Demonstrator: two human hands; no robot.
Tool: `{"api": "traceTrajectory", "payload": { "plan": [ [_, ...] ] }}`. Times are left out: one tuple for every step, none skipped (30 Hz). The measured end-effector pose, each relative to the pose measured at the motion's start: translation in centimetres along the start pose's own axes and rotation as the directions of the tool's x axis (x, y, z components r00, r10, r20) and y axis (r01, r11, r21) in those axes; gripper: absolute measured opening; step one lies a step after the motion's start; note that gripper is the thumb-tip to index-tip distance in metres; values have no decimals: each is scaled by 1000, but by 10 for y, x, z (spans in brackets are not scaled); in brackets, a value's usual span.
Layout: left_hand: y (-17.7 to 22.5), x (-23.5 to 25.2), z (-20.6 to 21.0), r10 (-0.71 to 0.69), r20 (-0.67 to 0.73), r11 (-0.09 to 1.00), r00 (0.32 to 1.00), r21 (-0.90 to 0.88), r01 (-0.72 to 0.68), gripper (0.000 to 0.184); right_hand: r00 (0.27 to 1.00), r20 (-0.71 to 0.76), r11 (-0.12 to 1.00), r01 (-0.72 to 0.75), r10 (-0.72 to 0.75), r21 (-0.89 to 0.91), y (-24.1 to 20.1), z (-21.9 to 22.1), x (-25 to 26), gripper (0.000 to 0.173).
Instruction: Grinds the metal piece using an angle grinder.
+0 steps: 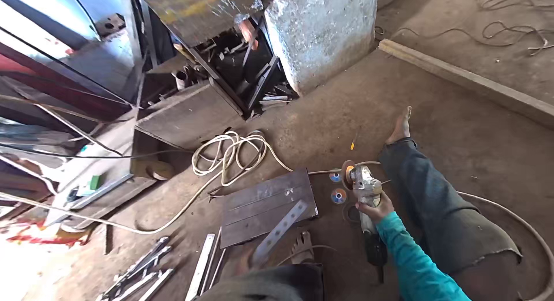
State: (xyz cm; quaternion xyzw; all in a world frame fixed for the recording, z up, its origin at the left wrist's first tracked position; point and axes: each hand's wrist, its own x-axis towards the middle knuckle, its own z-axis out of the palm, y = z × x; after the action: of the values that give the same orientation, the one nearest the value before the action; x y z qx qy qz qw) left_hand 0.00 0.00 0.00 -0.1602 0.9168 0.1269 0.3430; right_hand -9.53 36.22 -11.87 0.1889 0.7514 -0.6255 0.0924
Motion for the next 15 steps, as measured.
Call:
{"api": "traceTrajectory", "payload": {
  "plan": [
    [-9,45,13,90,-58,995,994,39,-87,58,1000,6,996,-11,11,-90,1,1,-1,89],
    [-6,81,17,140,-51,989,989,57,-137,63,1000,19,985,-22,25,-171,0,2,-3,93],
    [1,107,16,156,-21,986,988,68,-154,67,999,32,967,-22,31,-255,0,3,-3,95],
    [3,126,14,148,11,986,989,72,-148,69,998,47,945,-16,33,-328,1,4,-5,98],
    [-1,140,13,140,28,988,990,62,-141,69,997,61,921,-10,37,-390,3,6,-5,99],
    [-12,151,16,144,28,989,989,23,-145,68,995,83,895,-6,48,-447,4,8,-5,101],
    [-26,158,20,159,7,987,987,-37,-159,64,990,114,865,-12,80,-502,5,11,-6,102],
    [-36,161,22,164,-7,983,986,-77,-164,61,982,142,831,-22,121,-557,3,16,-7,102],
    [-42,163,24,167,-15,981,986,-98,-168,59,971,166,792,-34,170,-609,0,21,-8,104],
    [-46,163,26,172,-30,979,985,-107,-174,57,956,185,751,-52,228,-658,-4,28,-8,105],
    [-46,163,28,175,-42,978,984,-108,-178,56,943,196,713,-57,268,-699,-8,34,-9,106],
    [-45,162,31,176,-48,979,983,-98,-180,54,929,208,675,-57,305,-736,-13,41,-9,106],
    [-45,161,34,182,-57,979,982,-79,-186,54,914,222,641,-53,340,-766,-19,47,-10,106],
    [-45,159,40,195,-88,978,977,-59,-200,54,898,244,610,-35,368,-791,-26,54,-11,106],
    [-47,157,45,207,-129,976,970,-43,-214,54,883,271,587,-6,383,-810,-33,60,-12,106]
  ]
}}
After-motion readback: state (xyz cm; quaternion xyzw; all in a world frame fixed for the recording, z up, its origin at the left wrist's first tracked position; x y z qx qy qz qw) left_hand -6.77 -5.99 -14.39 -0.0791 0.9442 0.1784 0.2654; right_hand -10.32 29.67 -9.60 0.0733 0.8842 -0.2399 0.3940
